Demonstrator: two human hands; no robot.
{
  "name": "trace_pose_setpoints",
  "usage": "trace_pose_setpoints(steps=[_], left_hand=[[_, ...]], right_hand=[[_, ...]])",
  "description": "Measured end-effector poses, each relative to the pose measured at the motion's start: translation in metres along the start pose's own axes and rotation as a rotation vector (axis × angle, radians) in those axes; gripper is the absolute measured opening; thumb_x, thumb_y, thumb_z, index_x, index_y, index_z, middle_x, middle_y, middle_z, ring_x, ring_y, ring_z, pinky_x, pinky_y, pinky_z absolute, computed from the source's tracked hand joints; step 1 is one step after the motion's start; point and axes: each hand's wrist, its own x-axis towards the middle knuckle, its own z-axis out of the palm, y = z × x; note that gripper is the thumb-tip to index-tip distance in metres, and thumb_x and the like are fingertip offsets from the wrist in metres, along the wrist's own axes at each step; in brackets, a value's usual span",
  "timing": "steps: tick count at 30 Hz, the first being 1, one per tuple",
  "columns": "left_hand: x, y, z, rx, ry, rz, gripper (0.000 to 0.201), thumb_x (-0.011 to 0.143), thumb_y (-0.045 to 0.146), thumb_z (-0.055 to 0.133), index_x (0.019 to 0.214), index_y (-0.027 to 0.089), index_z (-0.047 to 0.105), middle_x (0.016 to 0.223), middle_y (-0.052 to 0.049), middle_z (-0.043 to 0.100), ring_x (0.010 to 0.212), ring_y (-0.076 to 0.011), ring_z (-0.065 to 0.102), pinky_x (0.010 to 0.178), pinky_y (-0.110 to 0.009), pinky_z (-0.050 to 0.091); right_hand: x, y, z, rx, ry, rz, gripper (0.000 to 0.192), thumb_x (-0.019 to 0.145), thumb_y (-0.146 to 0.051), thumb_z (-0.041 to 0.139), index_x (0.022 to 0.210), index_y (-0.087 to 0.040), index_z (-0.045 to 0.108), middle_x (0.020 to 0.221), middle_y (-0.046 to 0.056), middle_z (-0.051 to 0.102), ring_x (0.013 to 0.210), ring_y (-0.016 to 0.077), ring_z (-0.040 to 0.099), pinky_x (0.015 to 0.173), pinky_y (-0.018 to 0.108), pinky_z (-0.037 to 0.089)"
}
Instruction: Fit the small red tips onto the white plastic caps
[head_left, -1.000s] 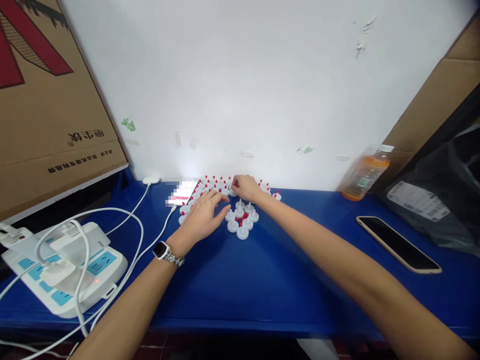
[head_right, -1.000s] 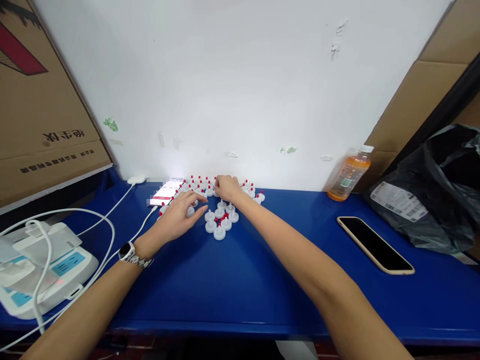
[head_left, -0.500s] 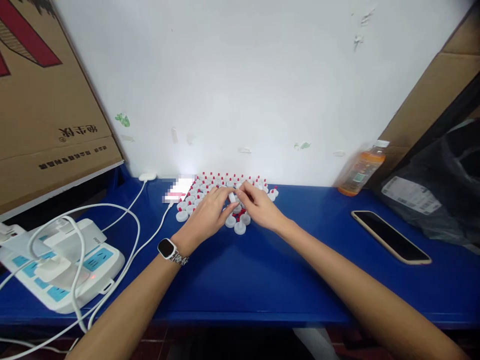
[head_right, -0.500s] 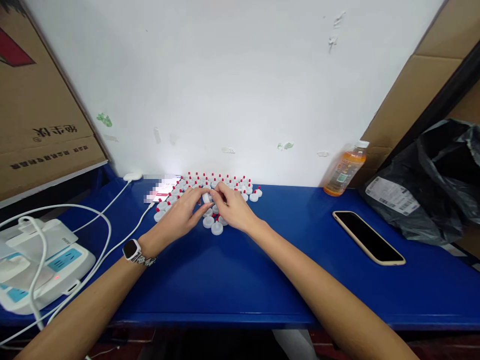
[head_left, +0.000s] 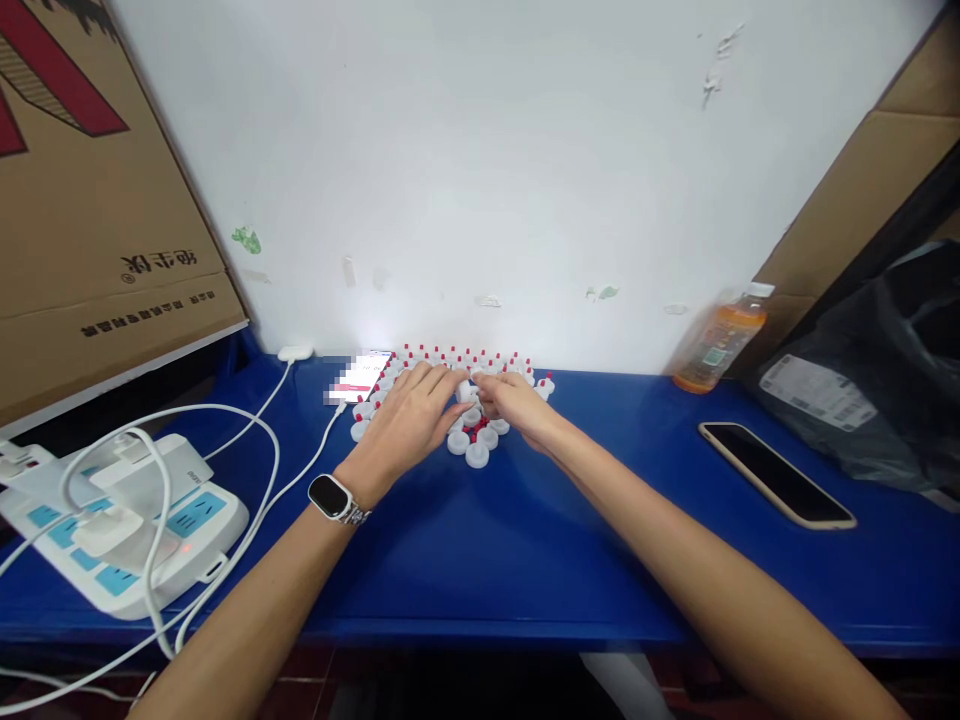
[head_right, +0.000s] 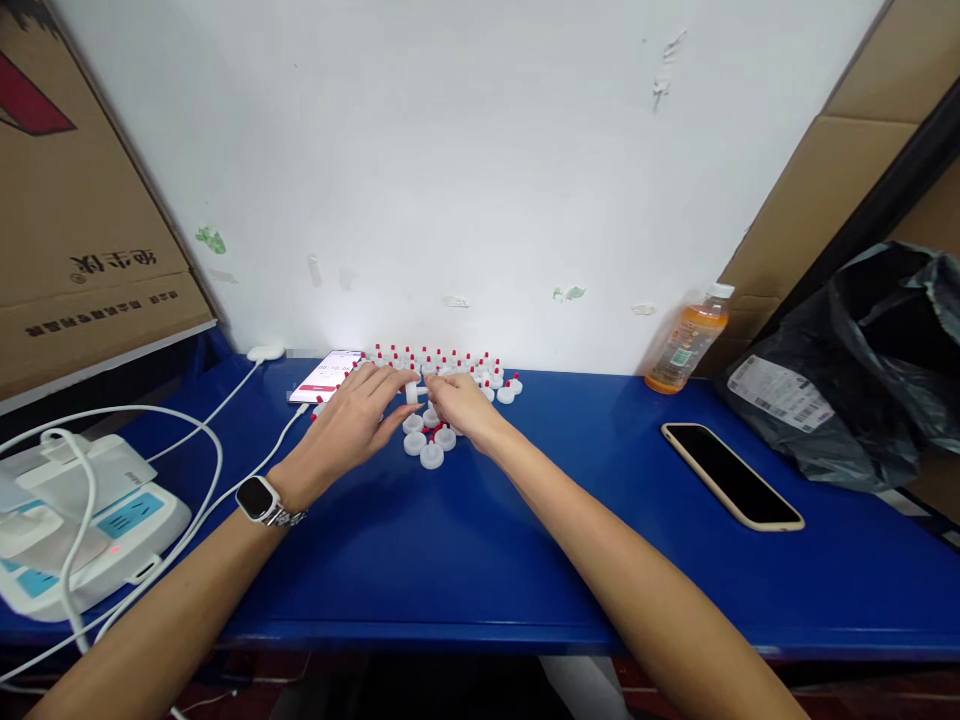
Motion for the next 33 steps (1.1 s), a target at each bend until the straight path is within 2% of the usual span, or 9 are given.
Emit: trace_pose_setpoints(steps=[3, 6, 12, 15, 18, 21, 24, 28, 33], left_hand=[[0.001, -0.002, 0.006, -0.337, 0.003, -0.169, 0.031, 0.100, 0.045, 0.045, 0.112, 0.019, 0.059, 0.095, -0.006, 0.065, 0.088, -0.0223, 0.058, 0.084, -0.039, 0.049], [0.003, -0.003, 0.009, -0.739, -0.087, -0.336, 0.038, 0.098, 0.054, 0.044, 0.093, 0.020, 0.059, 0.080, -0.002, 0.061, 0.075, -0.0174, 0.057, 0.072, -0.033, 0.050], [0.005, 0.001, 0.006, -1.256, -0.223, -0.467, 0.044, 0.099, 0.057, 0.037, 0.082, 0.020, 0.053, 0.078, -0.004, 0.056, 0.072, -0.0160, 0.054, 0.069, -0.033, 0.051], [0.002, -0.002, 0.003, -1.031, -0.209, -0.406, 0.045, 0.101, 0.056, 0.032, 0.085, 0.020, 0.054, 0.076, -0.004, 0.056, 0.069, -0.0162, 0.053, 0.069, -0.034, 0.051], [-0.003, -0.011, -0.003, -0.536, -0.023, -0.247, 0.033, 0.098, 0.050, 0.047, 0.104, 0.020, 0.056, 0.082, -0.004, 0.059, 0.073, -0.0176, 0.055, 0.075, -0.036, 0.051], [-0.005, -0.022, -0.007, -0.298, 0.099, -0.158, 0.034, 0.100, 0.041, 0.048, 0.125, 0.019, 0.051, 0.100, -0.008, 0.062, 0.090, -0.0210, 0.059, 0.088, -0.039, 0.048], [-0.005, -0.027, -0.004, -0.323, 0.041, -0.161, 0.034, 0.100, 0.038, 0.047, 0.130, 0.021, 0.051, 0.107, -0.008, 0.063, 0.093, -0.0204, 0.060, 0.089, -0.038, 0.049], [-0.007, -0.027, 0.004, -0.366, -0.031, -0.229, 0.033, 0.099, 0.037, 0.050, 0.128, 0.022, 0.054, 0.110, -0.007, 0.064, 0.091, -0.0194, 0.061, 0.085, -0.036, 0.051], [-0.010, -0.025, 0.012, -0.338, -0.063, -0.212, 0.036, 0.098, 0.043, 0.051, 0.129, 0.024, 0.055, 0.107, -0.007, 0.065, 0.094, -0.0218, 0.061, 0.085, -0.039, 0.050]], right_hand=[[-0.002, -0.004, 0.000, -0.170, 0.096, -0.074, 0.046, 0.096, -0.045, 0.042, 0.057, -0.023, 0.032, 0.049, -0.005, 0.028, 0.047, 0.0106, 0.026, 0.049, 0.028, 0.019], [-0.006, -0.007, 0.001, -0.351, 0.169, -0.224, 0.048, 0.099, -0.044, 0.037, 0.057, -0.022, 0.033, 0.050, -0.004, 0.033, 0.049, 0.0116, 0.033, 0.054, 0.029, 0.024], [-0.012, -0.011, 0.005, -0.619, 0.213, -0.497, 0.047, 0.104, -0.039, 0.032, 0.063, -0.020, 0.042, 0.060, 0.000, 0.054, 0.056, 0.0125, 0.044, 0.076, 0.032, 0.033], [-0.008, -0.009, 0.002, -0.658, 0.213, -0.483, 0.048, 0.103, -0.042, 0.032, 0.062, -0.020, 0.041, 0.059, 0.000, 0.052, 0.056, 0.0123, 0.041, 0.075, 0.032, 0.033], [0.001, -0.006, -0.008, -0.491, 0.176, -0.250, 0.052, 0.101, -0.049, 0.033, 0.057, -0.022, 0.032, 0.049, -0.002, 0.036, 0.050, 0.0122, 0.033, 0.059, 0.029, 0.029], [0.005, -0.001, -0.018, -0.462, 0.114, -0.123, 0.052, 0.099, -0.047, 0.036, 0.054, -0.022, 0.028, 0.047, -0.003, 0.031, 0.049, 0.0117, 0.031, 0.055, 0.029, 0.025], [0.004, 0.005, -0.018, -0.688, 0.039, -0.260, 0.047, 0.096, -0.042, 0.047, 0.056, -0.019, 0.043, 0.052, -0.003, 0.046, 0.054, 0.0114, 0.039, 0.067, 0.029, 0.031], [0.000, 0.012, -0.016, -0.840, -0.081, -0.358, 0.024, 0.088, -0.040, 0.064, 0.076, -0.020, 0.066, 0.063, -0.002, 0.060, 0.065, 0.0138, 0.051, 0.085, 0.035, 0.033], [0.002, 0.014, -0.020, -0.446, -0.017, -0.327, 0.029, 0.097, -0.042, 0.048, 0.094, -0.019, 0.066, 0.072, 0.000, 0.064, 0.066, 0.0145, 0.056, 0.070, 0.029, 0.041]])
